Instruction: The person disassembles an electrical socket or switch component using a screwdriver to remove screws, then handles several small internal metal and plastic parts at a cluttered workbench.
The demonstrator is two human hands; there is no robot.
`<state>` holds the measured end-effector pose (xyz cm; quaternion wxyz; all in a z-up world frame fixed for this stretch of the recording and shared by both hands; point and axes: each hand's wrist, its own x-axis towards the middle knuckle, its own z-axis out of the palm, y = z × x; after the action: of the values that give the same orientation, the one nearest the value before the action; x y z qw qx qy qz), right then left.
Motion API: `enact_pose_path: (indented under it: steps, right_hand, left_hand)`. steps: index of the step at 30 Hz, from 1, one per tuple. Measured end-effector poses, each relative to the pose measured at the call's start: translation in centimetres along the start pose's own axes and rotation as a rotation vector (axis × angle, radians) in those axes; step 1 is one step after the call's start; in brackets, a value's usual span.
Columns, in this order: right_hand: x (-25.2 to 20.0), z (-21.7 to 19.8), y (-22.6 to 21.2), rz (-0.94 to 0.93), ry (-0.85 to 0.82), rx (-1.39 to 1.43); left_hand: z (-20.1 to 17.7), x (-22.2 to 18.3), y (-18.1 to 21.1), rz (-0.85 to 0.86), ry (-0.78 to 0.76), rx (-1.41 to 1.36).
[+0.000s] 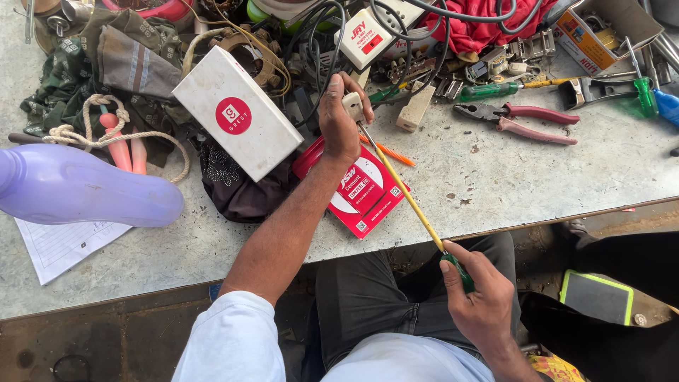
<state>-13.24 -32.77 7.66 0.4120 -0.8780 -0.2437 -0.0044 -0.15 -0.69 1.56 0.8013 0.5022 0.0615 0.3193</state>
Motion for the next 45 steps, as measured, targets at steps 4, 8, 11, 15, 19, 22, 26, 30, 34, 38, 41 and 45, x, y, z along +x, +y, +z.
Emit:
enact_pose_path:
  steps: [4, 8, 11, 15, 19, 22, 26, 30, 34, 38, 41, 45]
  right_hand:
    - [-0.3, 0.6, 1.5, 0.285, -0.188, 0.543]
    - [-0.6, 1.3, 2.9, 0.736, -0.291, 1.285]
    - [-0.5, 1.5, 2.8, 0.756, -0.276, 1.152]
    - [-0.6, 1.1, 1.6, 0.304, -0.165, 0.411]
    - [-0.4, 0.6, 1.7, 0.291, -0.163, 0.365]
    - [-0.3, 0.3, 3.0, 0.678, -0.262, 0.927]
    - [-1.3, 0.3, 5.1, 0.842, -0.336, 1.392]
    - [-2.1, 0.6, 7.0, 0.826, -0.301, 1.356]
    - [-3.0, 0.8, 7.2, 0.656, -0.186, 0.931]
    - [-2.6, 0.1, 4.6, 0.130, -0.061, 0.352]
    - [-2.2, -0.4, 2.4, 0.004, -0.030, 0.094]
    - [-1.8, -0.9, 1.6, -0.011, -0.030, 0.091]
  left_hand:
    - [0.3, -0.4, 0.6, -0.001, 0.049, -0.065]
    - [0.6, -0.6, 0.8, 0.009, 0.077, -0.111]
    - [0.7, -0.5, 0.9, 0.032, 0.072, -0.069]
    - [0.9, -0.8, 0.9, 0.023, 0.076, 0.009]
    - [0.8, -0.8, 0.5, 0.048, 0.098, 0.027]
    - [0.8, -0.9, -0.2, 0.082, 0.095, -0.009]
    - [1.7, -1.5, -0.7, 0.057, 0.019, 0.008]
    - [2.5, -2.1, 0.6, 0.085, -0.104, 0.143]
    - [2.7, -1.8, 1.1, -0.013, -0.170, 0.021]
    - [2.7, -1.6, 1.9, -0.197, -0.200, -0.182]
    - [2.5, -1.9, 1.8, -0.277, -0.139, -0.315]
    - [1.8, -0.9, 1.4, -0.294, -0.068, -0.457]
